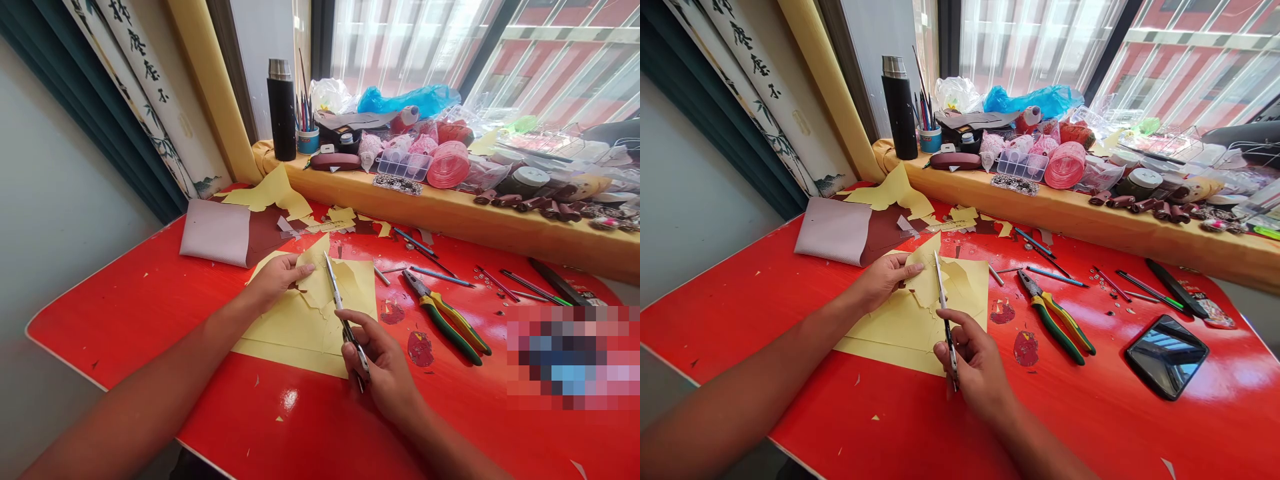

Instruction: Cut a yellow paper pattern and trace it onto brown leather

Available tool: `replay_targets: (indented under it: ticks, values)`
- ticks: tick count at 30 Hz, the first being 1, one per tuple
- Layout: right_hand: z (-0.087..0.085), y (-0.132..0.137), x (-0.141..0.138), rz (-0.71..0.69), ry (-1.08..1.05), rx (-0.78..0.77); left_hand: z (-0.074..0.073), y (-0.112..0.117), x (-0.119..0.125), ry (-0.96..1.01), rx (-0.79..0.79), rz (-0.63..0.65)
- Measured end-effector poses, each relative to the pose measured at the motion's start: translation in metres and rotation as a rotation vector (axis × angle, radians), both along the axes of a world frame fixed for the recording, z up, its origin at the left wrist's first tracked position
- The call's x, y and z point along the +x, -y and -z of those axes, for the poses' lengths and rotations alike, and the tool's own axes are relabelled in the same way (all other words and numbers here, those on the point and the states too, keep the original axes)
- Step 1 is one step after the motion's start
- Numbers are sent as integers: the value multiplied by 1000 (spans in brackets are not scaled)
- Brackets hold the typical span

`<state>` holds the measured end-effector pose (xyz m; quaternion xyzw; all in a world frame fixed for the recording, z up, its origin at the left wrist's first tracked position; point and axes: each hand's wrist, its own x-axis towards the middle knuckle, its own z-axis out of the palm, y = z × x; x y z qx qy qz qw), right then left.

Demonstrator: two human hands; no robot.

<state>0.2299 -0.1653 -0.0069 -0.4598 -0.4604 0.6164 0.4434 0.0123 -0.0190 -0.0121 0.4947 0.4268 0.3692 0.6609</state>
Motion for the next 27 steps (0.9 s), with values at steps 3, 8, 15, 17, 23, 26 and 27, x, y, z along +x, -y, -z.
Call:
replay_targets:
  ticks: [3,8,15,17,23,26,27]
  values:
    - [0,0,0,-2,-8,-5,1,-1,-1,-4,8,7]
    - [-1,1,0,8,3,3,2,-5,-4,-20,38,22]
    - [0,0,-1,-1,-3,6,-5,-4,-5,28,-23,-27]
    - [0,0,0,-3,-4,8,-7,-4,-5,25,-34,-58]
    - [-2,0,-1,-19,8,2,-9,-6,-7,29,5,-120]
    - [-2,0,0,-28,14,-2,-8,-7,-8,30,0,-118]
    - [-2,0,0,-30,16,0,-8,-8,-8,26,-1,-118]
